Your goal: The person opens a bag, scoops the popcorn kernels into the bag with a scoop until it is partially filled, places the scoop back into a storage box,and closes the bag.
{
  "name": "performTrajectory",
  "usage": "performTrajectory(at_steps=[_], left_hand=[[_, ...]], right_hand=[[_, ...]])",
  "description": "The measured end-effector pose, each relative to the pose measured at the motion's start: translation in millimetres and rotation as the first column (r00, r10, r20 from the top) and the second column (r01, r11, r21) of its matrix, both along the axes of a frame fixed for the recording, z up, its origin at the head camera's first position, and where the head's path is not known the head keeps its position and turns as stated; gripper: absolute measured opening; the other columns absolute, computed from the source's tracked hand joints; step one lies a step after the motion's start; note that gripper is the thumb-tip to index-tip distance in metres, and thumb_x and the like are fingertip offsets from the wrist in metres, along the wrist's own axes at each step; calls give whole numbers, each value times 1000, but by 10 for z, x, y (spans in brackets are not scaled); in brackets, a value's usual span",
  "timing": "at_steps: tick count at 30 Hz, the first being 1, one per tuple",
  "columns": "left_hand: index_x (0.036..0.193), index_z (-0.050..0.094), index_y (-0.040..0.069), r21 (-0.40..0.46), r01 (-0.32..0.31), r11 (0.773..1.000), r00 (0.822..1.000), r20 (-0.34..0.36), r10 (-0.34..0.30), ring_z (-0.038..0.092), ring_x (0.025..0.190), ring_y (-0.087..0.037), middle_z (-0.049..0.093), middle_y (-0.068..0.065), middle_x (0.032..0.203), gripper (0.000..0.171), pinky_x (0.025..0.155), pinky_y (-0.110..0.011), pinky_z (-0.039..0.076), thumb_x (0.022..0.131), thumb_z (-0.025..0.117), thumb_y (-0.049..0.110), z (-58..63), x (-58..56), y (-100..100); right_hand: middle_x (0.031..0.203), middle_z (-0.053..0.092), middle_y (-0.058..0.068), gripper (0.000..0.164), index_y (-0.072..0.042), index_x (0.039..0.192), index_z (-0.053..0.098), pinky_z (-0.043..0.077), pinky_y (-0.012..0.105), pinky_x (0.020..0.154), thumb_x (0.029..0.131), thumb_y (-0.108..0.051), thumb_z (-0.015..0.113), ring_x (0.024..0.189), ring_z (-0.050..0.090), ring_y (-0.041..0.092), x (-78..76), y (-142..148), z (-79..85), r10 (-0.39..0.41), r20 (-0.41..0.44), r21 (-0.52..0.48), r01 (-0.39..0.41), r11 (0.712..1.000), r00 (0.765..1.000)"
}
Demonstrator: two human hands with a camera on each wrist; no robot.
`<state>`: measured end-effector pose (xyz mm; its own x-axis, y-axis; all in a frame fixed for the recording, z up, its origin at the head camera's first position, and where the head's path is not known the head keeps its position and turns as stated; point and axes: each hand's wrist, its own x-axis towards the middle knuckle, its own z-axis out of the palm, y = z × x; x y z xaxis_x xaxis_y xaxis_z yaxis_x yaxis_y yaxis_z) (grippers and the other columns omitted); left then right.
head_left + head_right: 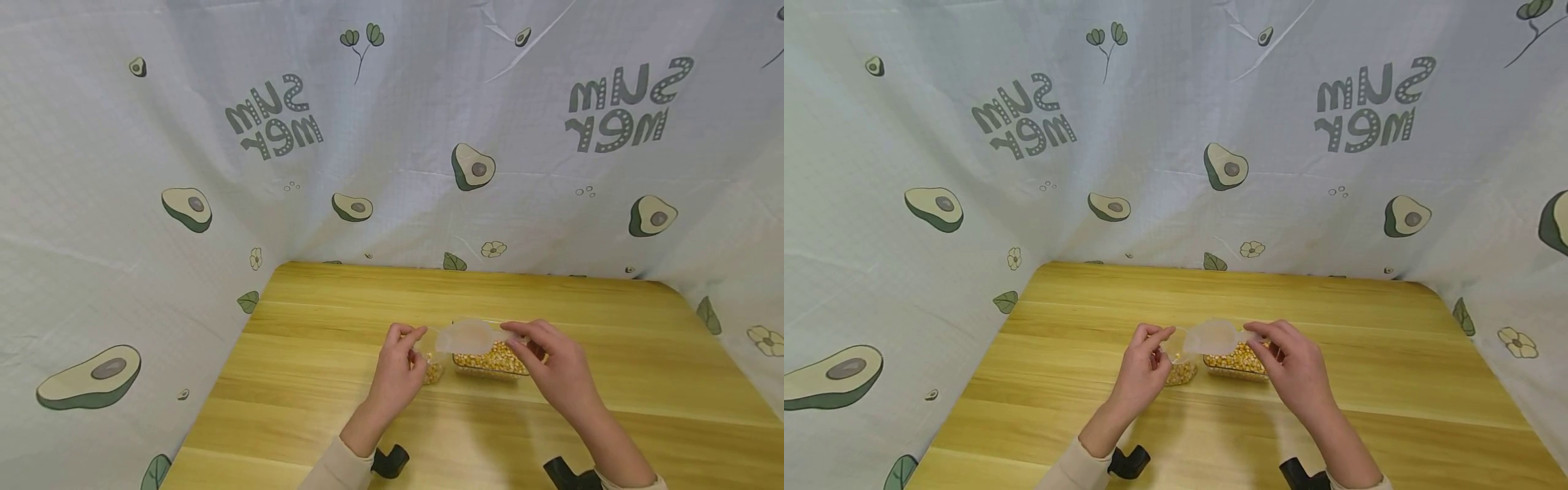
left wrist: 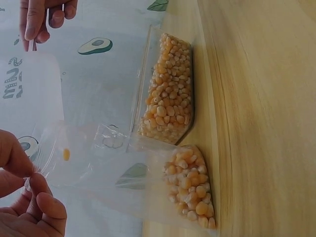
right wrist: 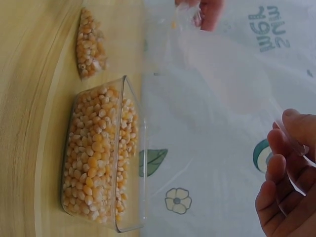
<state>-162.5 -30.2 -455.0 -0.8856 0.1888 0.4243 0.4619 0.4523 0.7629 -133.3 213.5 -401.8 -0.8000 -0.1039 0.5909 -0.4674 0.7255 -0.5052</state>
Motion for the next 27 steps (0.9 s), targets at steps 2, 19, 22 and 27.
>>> performTrajectory(at_steps=[2,19,22,27], left_hand=[[126,65,-7,0,3,1000,1000,7,-3,35,65,0,51,-11,107,44,56,-14,36,83,55,-11,4,3,1],[127,64,-6,10,-7,1000,998,63,7,31,57,1,52,-12,112,45,51,-14,32,84,53,-9,73,-3,19],[128,63,-6,16,-7,1000,998,61,6,30,56,0,52,-12,112,44,51,-14,31,85,52,-10,113,-9,38],[130,64,-2,36,4,999,997,73,-7,30,55,-1,53,-12,115,45,52,-15,31,87,52,-8,218,-14,89]], right_hand=[[82,62,-8,31,-13,110,75,35,13,54,83,3,74,61,43,-1,2,9,-8,4,-2,-4,-4,1000,1000],[90,62,-13,21,-12,110,74,41,10,61,92,-5,68,70,50,-6,44,229,-125,-89,71,-78,94,992,994],[91,59,-21,20,-10,112,73,43,9,64,94,-7,66,73,52,-7,51,289,-137,-122,113,-141,137,980,986],[84,57,-17,20,-6,113,73,43,12,59,95,-7,64,69,51,-3,68,361,-161,-148,160,-230,183,956,976]])
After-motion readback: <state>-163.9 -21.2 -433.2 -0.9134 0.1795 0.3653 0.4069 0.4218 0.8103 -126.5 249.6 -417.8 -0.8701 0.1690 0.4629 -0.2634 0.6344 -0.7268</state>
